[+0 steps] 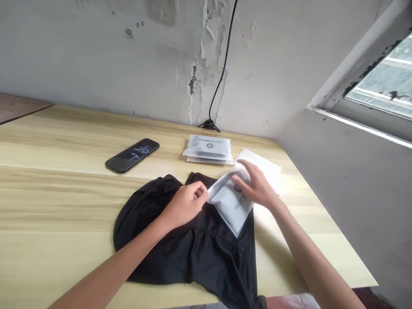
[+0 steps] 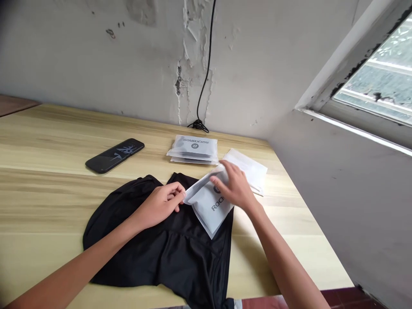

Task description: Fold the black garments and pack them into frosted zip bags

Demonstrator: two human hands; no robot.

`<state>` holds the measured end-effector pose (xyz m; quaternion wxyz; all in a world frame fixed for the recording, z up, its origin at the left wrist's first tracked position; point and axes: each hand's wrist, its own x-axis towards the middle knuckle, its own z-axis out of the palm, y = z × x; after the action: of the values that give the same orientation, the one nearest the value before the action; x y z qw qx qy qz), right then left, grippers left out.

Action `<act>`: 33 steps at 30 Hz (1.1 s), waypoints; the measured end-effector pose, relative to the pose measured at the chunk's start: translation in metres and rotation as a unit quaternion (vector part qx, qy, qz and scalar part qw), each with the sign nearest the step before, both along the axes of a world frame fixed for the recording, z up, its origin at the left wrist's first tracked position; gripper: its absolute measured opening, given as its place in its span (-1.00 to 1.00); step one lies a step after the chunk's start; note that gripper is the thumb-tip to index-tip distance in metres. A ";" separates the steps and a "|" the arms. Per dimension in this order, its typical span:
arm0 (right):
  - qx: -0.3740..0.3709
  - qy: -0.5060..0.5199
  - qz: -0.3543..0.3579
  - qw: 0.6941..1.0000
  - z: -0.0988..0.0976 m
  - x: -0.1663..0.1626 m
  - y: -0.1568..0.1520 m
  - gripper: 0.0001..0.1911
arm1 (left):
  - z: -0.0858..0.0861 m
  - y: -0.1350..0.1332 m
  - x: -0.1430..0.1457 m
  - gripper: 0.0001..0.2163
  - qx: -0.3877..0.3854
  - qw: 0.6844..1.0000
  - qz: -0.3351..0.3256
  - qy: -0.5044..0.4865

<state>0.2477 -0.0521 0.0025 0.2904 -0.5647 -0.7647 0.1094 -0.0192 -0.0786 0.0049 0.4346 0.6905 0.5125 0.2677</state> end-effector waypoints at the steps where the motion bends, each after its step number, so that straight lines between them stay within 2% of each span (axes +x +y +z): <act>1: -0.029 -0.038 0.024 0.999 -0.003 -0.006 -0.008 -0.23 | -0.002 0.001 0.000 -0.83 0.002 1.000 0.010 0.007; 5: -0.108 -0.140 0.033 0.984 -0.015 -0.024 -0.024 -0.21 | -0.008 0.001 0.008 -0.75 0.086 0.991 0.022 0.100; 11: -0.107 -0.184 0.034 0.976 -0.021 -0.029 -0.020 -0.26 | -0.015 -0.010 0.029 -0.63 0.247 0.937 -0.056 0.243; 13: -0.111 -0.180 0.034 0.977 -0.022 -0.029 -0.019 -0.27 | -0.016 -0.010 0.032 -0.58 0.251 0.927 -0.067 0.272; 15: -0.109 -0.164 0.038 0.980 -0.025 -0.030 -0.019 -0.27 | -0.015 -0.004 0.032 -0.53 0.219 0.935 -0.075 0.270; 19: -0.092 -0.072 0.048 0.992 -0.030 -0.026 -0.019 -0.35 | -0.004 0.027 0.031 -0.32 0.079 0.980 -0.076 0.165; 21: -0.066 0.029 0.056 0.996 -0.030 -0.021 -0.019 -0.44 | 0.002 0.047 0.033 -0.43 0.000 0.991 -0.095 0.092; 24: 0.012 0.181 0.032 0.983 -0.025 -0.007 -0.014 -0.54 | 0.012 0.069 0.039 -0.60 -0.109 0.983 -0.148 0.011; 26: 0.067 0.214 -0.010 0.975 -0.021 0.007 -0.007 -0.61 | 0.022 0.075 0.040 -0.63 -0.158 0.972 -0.171 -0.036; 29: 0.109 0.193 -0.074 0.972 -0.019 0.032 0.007 -0.66 | 0.042 0.079 0.033 -0.66 -0.183 0.960 -0.159 -0.139; 33: 0.090 0.134 -0.120 0.980 -0.029 0.060 0.021 -0.63 | 0.067 0.091 0.022 -0.60 -0.136 0.948 -0.022 -0.287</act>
<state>0.3075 -0.0310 -0.0261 0.4506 -0.6045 -0.6522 0.0789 0.0025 0.0125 0.0720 0.6588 0.5299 0.3822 0.3731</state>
